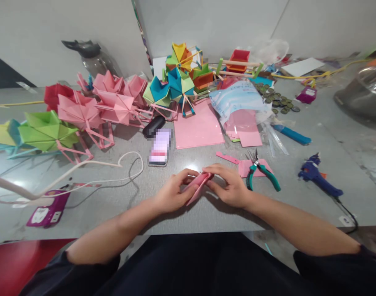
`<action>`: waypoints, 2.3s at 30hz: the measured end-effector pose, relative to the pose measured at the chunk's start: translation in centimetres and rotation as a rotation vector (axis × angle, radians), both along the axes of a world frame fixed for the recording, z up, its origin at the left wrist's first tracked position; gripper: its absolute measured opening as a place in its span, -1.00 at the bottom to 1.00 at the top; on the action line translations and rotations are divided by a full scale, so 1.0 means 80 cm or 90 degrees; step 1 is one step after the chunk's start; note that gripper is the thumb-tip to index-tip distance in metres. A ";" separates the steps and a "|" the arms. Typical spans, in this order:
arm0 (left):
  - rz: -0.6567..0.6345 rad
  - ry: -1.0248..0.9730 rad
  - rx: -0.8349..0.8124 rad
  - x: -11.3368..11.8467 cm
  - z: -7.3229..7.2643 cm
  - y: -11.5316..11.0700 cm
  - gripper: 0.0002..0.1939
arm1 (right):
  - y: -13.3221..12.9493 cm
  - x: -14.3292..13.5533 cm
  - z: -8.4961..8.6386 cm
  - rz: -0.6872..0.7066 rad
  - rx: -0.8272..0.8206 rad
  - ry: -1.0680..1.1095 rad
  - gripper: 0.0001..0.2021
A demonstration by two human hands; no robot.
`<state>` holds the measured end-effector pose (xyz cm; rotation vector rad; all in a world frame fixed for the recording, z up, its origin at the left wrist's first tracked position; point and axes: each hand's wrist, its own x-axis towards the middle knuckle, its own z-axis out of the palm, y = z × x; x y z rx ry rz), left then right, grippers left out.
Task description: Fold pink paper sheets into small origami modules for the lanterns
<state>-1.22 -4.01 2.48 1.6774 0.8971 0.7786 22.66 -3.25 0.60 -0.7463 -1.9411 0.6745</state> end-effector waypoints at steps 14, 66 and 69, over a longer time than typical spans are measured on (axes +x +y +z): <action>0.027 0.050 0.388 -0.004 -0.007 0.000 -0.84 | -0.005 -0.003 0.000 0.019 0.014 0.049 -0.74; -0.040 0.087 0.485 -0.008 -0.007 0.005 -0.81 | 0.001 -0.004 0.009 0.063 -0.126 0.045 -0.91; -0.014 0.063 0.434 -0.010 -0.006 0.002 -0.81 | 0.000 -0.005 0.012 0.058 -0.154 0.043 -0.87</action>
